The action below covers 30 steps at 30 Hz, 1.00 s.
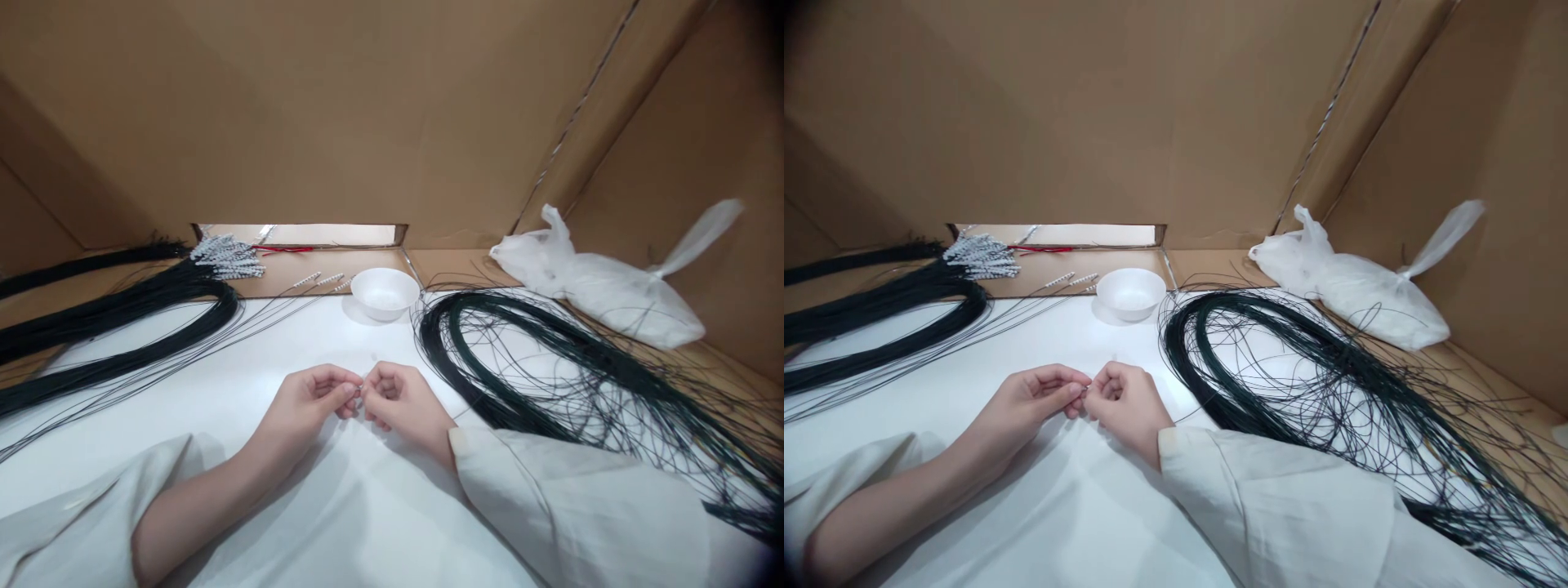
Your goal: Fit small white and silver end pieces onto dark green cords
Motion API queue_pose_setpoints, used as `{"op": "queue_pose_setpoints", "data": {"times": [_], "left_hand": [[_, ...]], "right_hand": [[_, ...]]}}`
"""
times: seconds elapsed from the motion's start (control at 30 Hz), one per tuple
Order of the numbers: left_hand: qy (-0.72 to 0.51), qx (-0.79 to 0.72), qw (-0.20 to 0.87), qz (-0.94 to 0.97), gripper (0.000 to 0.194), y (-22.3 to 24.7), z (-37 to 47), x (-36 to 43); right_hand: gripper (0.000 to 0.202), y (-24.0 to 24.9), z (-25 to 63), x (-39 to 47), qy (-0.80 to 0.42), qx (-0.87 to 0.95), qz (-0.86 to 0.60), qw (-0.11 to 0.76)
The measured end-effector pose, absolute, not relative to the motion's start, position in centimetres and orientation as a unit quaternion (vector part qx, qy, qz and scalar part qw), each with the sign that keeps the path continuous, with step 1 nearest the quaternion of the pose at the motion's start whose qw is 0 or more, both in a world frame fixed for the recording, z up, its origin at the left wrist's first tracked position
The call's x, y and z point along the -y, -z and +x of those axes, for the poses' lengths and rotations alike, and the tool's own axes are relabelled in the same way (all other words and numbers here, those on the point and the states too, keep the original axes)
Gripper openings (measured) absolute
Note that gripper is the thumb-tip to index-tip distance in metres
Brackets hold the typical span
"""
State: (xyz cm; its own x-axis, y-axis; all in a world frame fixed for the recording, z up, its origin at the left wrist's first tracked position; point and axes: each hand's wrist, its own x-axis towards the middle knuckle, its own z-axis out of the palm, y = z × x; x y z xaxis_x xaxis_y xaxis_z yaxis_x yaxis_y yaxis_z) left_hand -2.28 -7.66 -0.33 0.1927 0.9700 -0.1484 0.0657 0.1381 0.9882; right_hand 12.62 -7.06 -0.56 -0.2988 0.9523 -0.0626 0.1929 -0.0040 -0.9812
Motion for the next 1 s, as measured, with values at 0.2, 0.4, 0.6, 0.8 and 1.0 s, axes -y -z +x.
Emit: {"op": "queue_pose_setpoints", "data": {"times": [0.2,0.4,0.6,0.8,1.0], "left_hand": [[-0.392,-0.496,0.569,0.527,0.014,0.50,-2.31,7.55],[-0.391,-0.499,0.568,0.526,0.016,0.38,-2.24,7.53],[-0.413,-0.478,0.562,0.534,0.021,0.34,-2.14,7.62],[-0.415,-0.484,0.564,0.524,0.020,-0.03,-1.88,7.67],[-0.404,-0.475,0.591,0.512,0.021,-0.14,-2.03,7.42]], "right_hand": [[0.004,0.48,12.67,7.03,-0.534,0.607,-0.470,0.354],[0.004,0.46,12.74,6.90,-0.536,0.607,-0.473,0.348],[0.004,0.37,12.78,6.84,-0.554,0.597,-0.470,0.342],[0.003,0.49,12.87,6.90,-0.570,0.584,-0.464,0.344],[0.003,0.57,12.94,6.72,-0.579,0.583,-0.460,0.338]]}}
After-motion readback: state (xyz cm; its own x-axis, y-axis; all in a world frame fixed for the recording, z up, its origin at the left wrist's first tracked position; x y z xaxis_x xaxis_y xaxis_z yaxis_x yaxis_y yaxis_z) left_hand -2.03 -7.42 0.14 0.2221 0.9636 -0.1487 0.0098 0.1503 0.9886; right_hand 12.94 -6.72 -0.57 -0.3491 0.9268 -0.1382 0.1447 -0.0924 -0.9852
